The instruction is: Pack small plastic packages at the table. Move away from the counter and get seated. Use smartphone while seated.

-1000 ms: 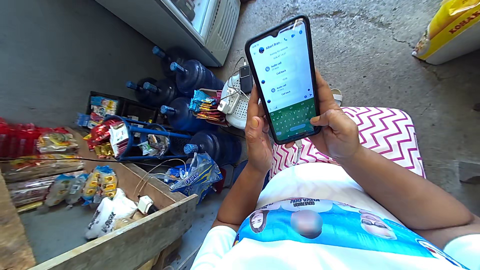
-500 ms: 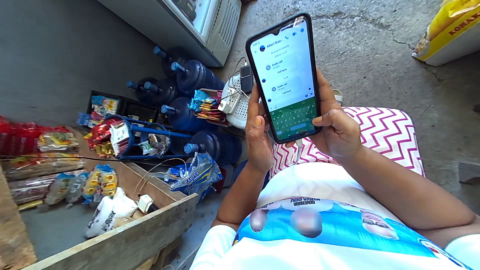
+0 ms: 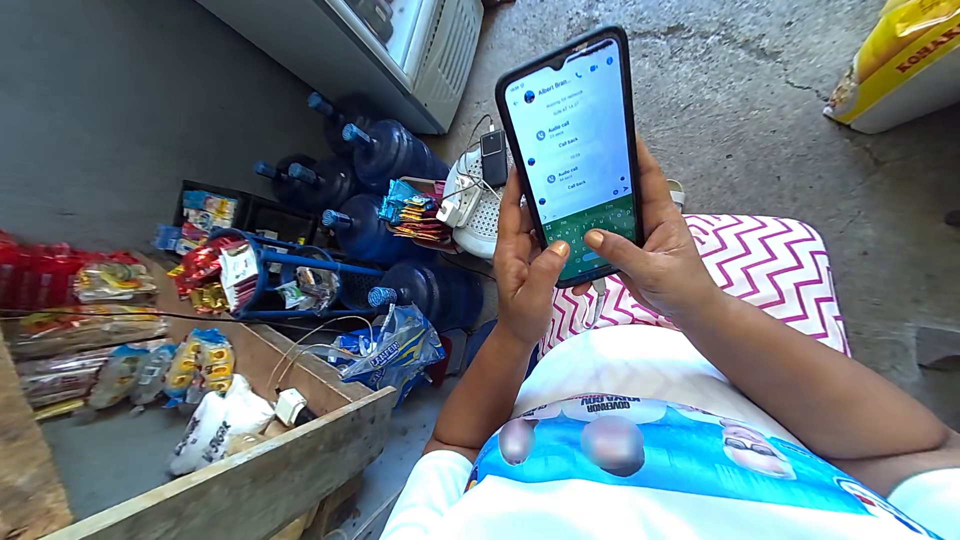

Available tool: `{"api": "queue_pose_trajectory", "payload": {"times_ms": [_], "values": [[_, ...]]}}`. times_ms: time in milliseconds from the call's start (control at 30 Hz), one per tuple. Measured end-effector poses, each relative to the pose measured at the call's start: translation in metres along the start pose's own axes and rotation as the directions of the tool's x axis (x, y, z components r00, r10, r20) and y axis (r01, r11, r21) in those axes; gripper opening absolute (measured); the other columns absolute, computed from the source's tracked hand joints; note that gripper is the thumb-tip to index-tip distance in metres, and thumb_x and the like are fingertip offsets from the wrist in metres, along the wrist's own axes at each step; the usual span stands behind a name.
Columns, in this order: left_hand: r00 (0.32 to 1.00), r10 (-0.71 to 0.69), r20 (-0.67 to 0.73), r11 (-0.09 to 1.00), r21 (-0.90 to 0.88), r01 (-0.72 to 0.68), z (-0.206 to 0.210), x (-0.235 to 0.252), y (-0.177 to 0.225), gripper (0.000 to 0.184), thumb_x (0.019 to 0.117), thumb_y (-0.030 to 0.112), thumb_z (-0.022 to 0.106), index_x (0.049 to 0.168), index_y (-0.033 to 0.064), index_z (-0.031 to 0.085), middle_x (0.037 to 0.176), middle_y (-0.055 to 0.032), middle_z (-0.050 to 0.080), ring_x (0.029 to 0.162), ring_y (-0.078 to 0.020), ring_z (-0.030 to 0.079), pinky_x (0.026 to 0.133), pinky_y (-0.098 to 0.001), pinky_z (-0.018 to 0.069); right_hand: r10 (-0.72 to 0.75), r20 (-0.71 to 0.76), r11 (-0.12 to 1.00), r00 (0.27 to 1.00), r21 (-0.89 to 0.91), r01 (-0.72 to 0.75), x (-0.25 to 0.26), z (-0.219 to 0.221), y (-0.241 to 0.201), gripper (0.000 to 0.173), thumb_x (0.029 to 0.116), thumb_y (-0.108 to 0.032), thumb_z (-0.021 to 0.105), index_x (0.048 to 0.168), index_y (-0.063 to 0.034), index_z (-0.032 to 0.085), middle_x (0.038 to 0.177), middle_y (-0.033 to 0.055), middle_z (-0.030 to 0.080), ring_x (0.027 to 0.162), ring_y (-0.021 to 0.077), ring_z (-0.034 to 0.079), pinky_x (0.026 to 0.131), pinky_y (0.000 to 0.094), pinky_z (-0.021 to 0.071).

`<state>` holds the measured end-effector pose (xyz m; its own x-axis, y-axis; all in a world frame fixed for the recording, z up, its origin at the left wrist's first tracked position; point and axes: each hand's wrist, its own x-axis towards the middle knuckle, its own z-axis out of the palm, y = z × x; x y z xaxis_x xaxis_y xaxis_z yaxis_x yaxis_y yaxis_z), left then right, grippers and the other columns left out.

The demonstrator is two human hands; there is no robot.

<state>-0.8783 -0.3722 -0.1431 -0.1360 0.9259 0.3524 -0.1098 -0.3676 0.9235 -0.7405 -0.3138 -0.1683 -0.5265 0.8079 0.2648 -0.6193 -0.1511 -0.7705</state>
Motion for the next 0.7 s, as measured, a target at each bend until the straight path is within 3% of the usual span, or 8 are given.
{"api": "queue_pose_trajectory", "payload": {"times_ms": [100,200,333,500,633,700], "values": [[1.000,0.001,0.004,1.000,0.029,-0.002,-0.0005,-0.0002,0.0003,0.072,0.0951,-0.001,0.041,0.160,0.0059,0.011,0.136,-0.0022,0.054,0.108,-0.0044,0.063,0.082,-0.0207,0.0574,0.007,0.004,1.000,1.000,0.013,-0.007,0.0001,-0.0008,0.0001,0.080,0.0974,-0.001,0.058,0.161,-0.0181,0.013,0.133,0.0004,0.060,0.104,0.0147,0.072,0.065,0.0288,0.0658],[1.000,-0.004,0.004,0.999,0.044,0.004,-0.0002,-0.0007,0.0000,0.076,0.0914,-0.004,0.042,0.160,0.0051,0.010,0.136,-0.0036,0.054,0.109,-0.0060,0.064,0.083,-0.0230,0.0581,0.032,0.000,0.996,0.999,0.085,-0.032,0.0002,-0.0027,-0.0003,0.068,0.0996,-0.010,0.047,0.160,-0.0216,0.017,0.135,0.0000,0.059,0.108,0.0155,0.070,0.064,0.0303,0.0651],[1.000,-0.006,0.001,0.997,0.075,0.006,0.0019,-0.0004,-0.0009,0.082,0.0877,-0.007,0.046,0.160,0.0024,0.008,0.137,-0.0055,0.053,0.111,-0.0076,0.063,0.086,-0.0252,0.0583,0.025,-0.030,0.996,0.999,0.081,-0.022,0.0002,-0.0018,-0.0005,0.060,0.1037,-0.008,0.036,0.159,-0.0214,0.019,0.136,-0.0004,0.058,0.110,0.0139,0.069,0.063,0.0286,0.0648],[0.999,-0.023,-0.042,0.989,0.143,0.029,0.0065,0.0004,0.0002,0.084,0.0860,-0.008,0.052,0.159,0.0013,0.010,0.135,-0.0068,0.055,0.107,-0.0079,0.066,0.084,-0.0253,0.0595,0.001,-0.039,0.998,0.999,0.059,0.001,0.0007,-0.0016,0.0006,0.061,0.1034,-0.008,0.037,0.160,-0.0174,0.017,0.139,-0.0022,0.055,0.120,0.0108,0.063,0.092,0.0289,0.0599],[0.997,-0.047,-0.064,0.985,0.162,0.057,0.0089,0.0008,0.0013,0.082,0.0886,-0.009,0.051,0.159,0.0020,0.010,0.134,-0.0085,0.055,0.105,-0.0092,0.067,0.081,-0.0253,0.0605,0.010,-0.013,0.995,1.000,0.096,-0.009,0.0010,-0.0041,0.0003,0.065,0.1006,-0.011,0.041,0.160,-0.0181,0.017,0.139,-0.0002,0.055,0.117,0.0127,0.065,0.084,0.0291,0.0627],[0.997,-0.043,-0.060,0.987,0.151,0.052,0.0080,0.0005,0.0003,0.082,0.0886,-0.008,0.051,0.159,0.0023,0.011,0.134,-0.0072,0.056,0.105,-0.0083,0.067,0.081,-0.0251,0.0603,0.004,0.011,0.994,1.000,0.106,-0.005,0.0008,-0.0057,0.0005,0.072,0.0947,-0.005,0.041,0.160,-0.0165,0.015,0.138,0.0004,0.055,0.116,0.0130,0.066,0.080,0.0291,0.0635]]}}
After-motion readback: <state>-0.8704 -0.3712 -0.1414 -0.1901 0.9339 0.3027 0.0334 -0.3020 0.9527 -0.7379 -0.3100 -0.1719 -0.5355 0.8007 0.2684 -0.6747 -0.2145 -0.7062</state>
